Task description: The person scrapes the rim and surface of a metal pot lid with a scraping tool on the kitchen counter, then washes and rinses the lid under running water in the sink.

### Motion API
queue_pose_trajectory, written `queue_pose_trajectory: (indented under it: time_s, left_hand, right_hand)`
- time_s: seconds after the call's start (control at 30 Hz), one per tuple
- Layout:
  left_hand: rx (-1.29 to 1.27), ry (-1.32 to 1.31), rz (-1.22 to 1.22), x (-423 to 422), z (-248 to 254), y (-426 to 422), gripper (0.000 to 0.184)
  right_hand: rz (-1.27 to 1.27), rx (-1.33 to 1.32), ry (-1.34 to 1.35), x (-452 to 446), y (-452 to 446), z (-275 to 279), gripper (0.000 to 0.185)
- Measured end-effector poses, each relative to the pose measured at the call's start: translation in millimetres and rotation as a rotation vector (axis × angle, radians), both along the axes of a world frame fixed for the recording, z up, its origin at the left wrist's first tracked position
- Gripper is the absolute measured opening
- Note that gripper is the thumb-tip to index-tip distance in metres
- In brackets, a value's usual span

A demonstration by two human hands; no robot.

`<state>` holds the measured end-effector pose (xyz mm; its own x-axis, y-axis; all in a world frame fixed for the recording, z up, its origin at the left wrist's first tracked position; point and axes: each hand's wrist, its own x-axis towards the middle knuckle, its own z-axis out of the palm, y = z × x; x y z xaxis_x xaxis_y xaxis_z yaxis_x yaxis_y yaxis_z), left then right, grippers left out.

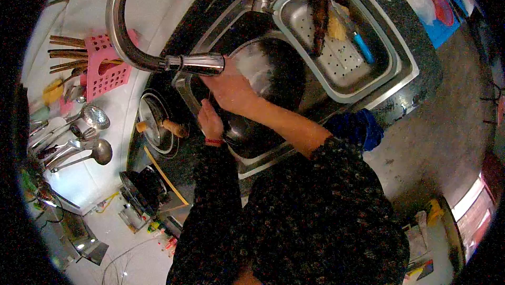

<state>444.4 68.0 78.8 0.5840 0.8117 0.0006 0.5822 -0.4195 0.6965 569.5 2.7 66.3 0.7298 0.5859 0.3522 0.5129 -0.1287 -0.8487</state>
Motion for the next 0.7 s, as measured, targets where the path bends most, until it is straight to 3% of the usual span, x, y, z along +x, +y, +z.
queue_pose_trajectory:
  time_s: [0.03,0.13,0.17,0.2,0.27,0.33,0.4,0.47,0.57,0.6,0.63,0.7]
  left_hand:
    - [0.022,-0.017,0.001,-0.5,-0.9,-2.0,0.043]
    - [0.095,-0.099,0.041,-5.9,5.8,-12.0,0.044]
    - [0.054,-0.091,0.055,-15.2,4.2,-11.2,0.045]
    - [0.014,-0.084,0.069,-26.6,-0.6,-7.8,0.046]
    - [-0.032,-0.101,0.115,-32.3,-1.8,-7.3,0.048]
    - [-0.057,-0.13,0.179,-31.9,-1.6,-12.1,0.052]
    - [0.012,0.161,0.009,-68.6,-23.2,1.4,0.056]
    - [-0.345,0.284,0.01,-82.0,-28.4,15.8,0.061]
    - [-0.158,0.069,0.058,-21.1,15.1,-10.0,0.061]
    - [-0.32,0.133,0.126,-12.3,11.1,3.5,0.061]
    - [-0.301,0.133,0.112,3.4,15.2,3.1,0.061]
    - [-0.265,0.136,0.082,31.7,31.8,-6.9,0.06]
  right_hand:
    - [0.107,-0.038,-0.193,-3.5,0.0,3.8,0.042]
    - [0.049,-0.209,0.0,43.6,-12.6,8.4,0.044]
    - [-0.121,-0.088,-0.069,59.4,-6.3,-47.6,0.044]
    - [-0.155,-0.098,0.058,80.3,-10.7,-86.2,0.036]
    - [-0.114,-0.03,0.623,87.4,-19.7,-151.9,0.027]
    - [-0.139,-0.03,0.422,83.9,-32.3,-106.7,0.026]
    - [-0.116,-0.022,0.205,84.1,-37.1,-99.7,0.023]
    - [0.001,0.017,0.051,87.1,-38.2,-74.0,0.025]
    - [0.133,-0.073,-0.256,77.9,-24.3,-49.4,0.027]
    - [0.162,-0.15,-0.412,65.3,-19.8,-40.8,0.027]
    - [0.191,-0.228,-0.568,49.5,-16.1,-31.0,0.028]
    - [0.35,-0.252,-0.056,12.0,-19.4,12.6,0.031]
